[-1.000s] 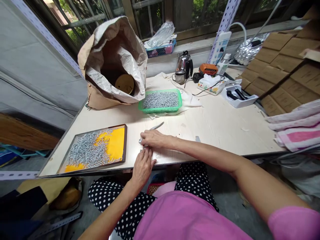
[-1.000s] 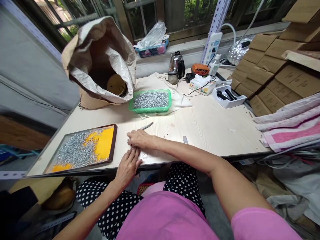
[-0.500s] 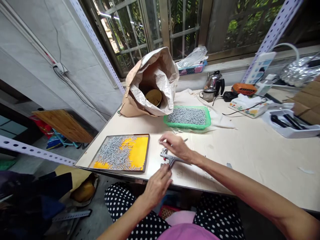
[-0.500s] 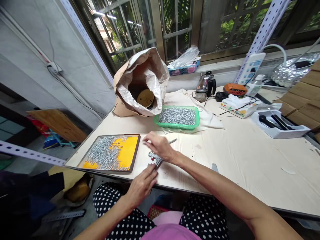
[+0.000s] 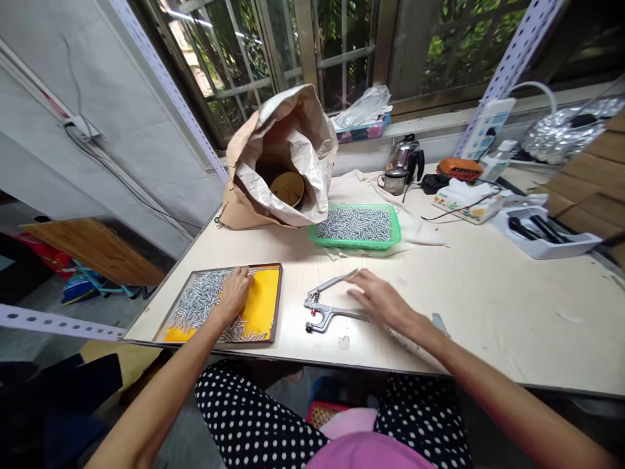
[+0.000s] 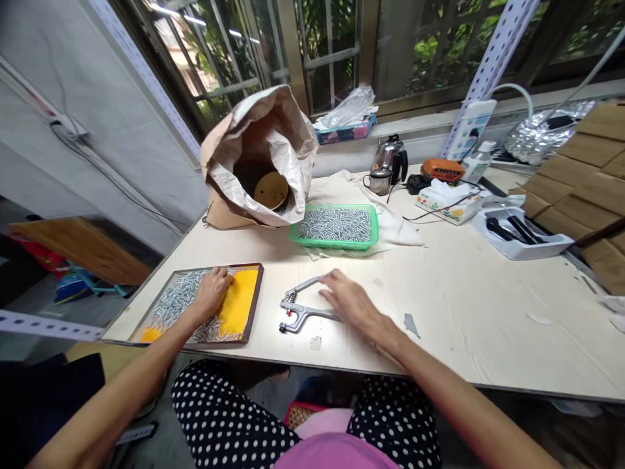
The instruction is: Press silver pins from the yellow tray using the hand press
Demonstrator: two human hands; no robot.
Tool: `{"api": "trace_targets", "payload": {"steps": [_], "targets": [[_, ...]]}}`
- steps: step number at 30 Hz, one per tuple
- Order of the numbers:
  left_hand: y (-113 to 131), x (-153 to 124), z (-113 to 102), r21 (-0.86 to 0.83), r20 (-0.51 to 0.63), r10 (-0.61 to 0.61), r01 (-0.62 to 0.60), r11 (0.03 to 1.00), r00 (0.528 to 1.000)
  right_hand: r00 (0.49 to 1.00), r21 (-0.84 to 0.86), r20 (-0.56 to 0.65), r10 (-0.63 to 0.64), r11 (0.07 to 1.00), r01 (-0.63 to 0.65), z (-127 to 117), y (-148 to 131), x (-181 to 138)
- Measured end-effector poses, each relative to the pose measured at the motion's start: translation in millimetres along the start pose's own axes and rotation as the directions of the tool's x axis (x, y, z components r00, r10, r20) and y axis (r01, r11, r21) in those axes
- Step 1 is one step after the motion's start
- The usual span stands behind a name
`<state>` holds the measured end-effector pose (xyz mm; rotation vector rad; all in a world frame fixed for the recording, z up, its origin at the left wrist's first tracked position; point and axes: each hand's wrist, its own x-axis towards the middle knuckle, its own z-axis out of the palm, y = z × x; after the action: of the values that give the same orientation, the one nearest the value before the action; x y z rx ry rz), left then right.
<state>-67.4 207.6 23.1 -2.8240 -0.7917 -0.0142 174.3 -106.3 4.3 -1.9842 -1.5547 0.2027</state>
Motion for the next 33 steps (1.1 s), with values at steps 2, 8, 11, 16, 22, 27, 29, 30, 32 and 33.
{"api": "trace_targets", "payload": {"steps": [2,8,11,16,22,27,29,30,32,33], "targets": [[-2.6,1.1,0.9,-0.008,0.021,0.017,-0.017,1.000,1.000,0.995,0.006,0.092,0.025,1.000,-0.025,20.4,-15.8,-14.3],[44.2,-14.6,-12.3,-0.406,0.013,-0.085,0.083,0.910,0.996,0.954,-0.200,0.261,0.149,0.975,-0.097,41.0,-29.4,-3.8],[92.7,-33.5,-17.6,-0.699,0.197,-0.089,0.203,0.686,0.976,0.951,-0.232,0.284,0.121,0.971,-0.054,39.8,-27.8,-0.1],[136.8,-48.9,-16.5,-0.835,0.497,-0.060,0.496,0.238,0.866,0.943,-0.252,0.326,0.069,0.968,0.016,36.8,-26.3,-11.8],[147.5,-51.2,-18.4,-0.813,0.577,-0.015,0.575,0.095,0.817,0.961,-0.249,0.276,-0.005,0.965,0.077,43.2,-16.0,-26.1],[157.0,-53.6,-16.7,-0.795,0.592,-0.049,0.593,0.124,0.804,0.971,-0.261,0.239,-0.033,0.961,0.097,48.4,-13.6,-27.0],[157.9,-53.1,-16.0,-0.783,0.605,-0.061,0.607,0.133,0.794,0.974,-0.258,0.224,-0.039,0.961,0.097,49.5,-14.1,-27.4],[158.0,-52.6,-16.0,-0.776,0.613,-0.059,0.614,0.142,0.788,0.976,-0.256,0.217,-0.038,0.962,0.095,49.8,-14.4,-27.7],[157.9,-51.7,-16.3,-0.754,0.638,-0.046,0.636,0.164,0.768,0.978,-0.252,0.207,-0.034,0.964,0.087,50.4,-14.9,-28.4],[157.9,-51.2,-16.6,-0.740,0.653,-0.041,0.649,0.175,0.756,0.978,-0.251,0.205,-0.031,0.964,0.083,50.7,-15.0,-28.7]]}}
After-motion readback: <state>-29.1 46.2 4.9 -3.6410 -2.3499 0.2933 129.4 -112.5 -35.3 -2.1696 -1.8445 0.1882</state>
